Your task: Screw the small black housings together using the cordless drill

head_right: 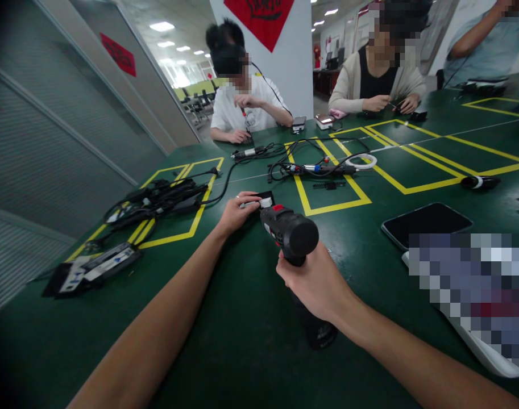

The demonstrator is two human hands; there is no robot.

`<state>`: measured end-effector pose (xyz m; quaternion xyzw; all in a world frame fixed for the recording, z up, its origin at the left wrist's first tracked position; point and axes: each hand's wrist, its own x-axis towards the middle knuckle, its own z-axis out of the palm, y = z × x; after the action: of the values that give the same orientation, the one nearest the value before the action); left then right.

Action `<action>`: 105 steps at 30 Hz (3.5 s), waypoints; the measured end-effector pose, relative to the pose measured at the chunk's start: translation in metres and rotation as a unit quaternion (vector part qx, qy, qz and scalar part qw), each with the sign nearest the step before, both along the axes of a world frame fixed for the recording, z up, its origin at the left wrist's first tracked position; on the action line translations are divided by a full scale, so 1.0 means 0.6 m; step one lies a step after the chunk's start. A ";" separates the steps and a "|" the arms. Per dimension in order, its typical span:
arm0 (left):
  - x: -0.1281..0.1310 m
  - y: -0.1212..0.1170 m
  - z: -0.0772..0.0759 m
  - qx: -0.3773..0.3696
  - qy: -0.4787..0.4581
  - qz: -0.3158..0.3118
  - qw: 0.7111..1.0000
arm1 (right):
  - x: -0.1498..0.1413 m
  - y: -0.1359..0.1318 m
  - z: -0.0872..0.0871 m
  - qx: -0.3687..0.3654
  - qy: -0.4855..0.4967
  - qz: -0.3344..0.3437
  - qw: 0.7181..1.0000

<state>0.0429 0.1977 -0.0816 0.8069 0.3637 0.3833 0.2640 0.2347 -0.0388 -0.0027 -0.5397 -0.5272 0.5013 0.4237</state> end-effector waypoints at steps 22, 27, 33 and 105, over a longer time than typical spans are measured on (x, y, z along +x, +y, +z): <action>-0.003 0.001 -0.004 -0.003 -0.001 -0.005 1.000 | -0.001 0.004 -0.004 0.008 0.002 -0.003 1.000; -0.002 0.000 -0.001 0.000 0.004 -0.002 1.000 | -0.002 0.005 -0.004 0.010 0.008 -0.005 1.000; -0.002 -0.002 0.001 0.003 0.010 -0.003 1.000 | 0.000 0.005 -0.004 0.009 0.006 -0.004 1.000; 0.001 -0.002 -0.002 0.008 0.013 0.002 1.000 | 0.003 0.005 -0.009 0.001 0.007 -0.015 1.000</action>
<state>0.0433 0.1965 -0.0825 0.8131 0.3654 0.3762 0.2527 0.2368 -0.0359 -0.0079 -0.5436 -0.5167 0.4984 0.4349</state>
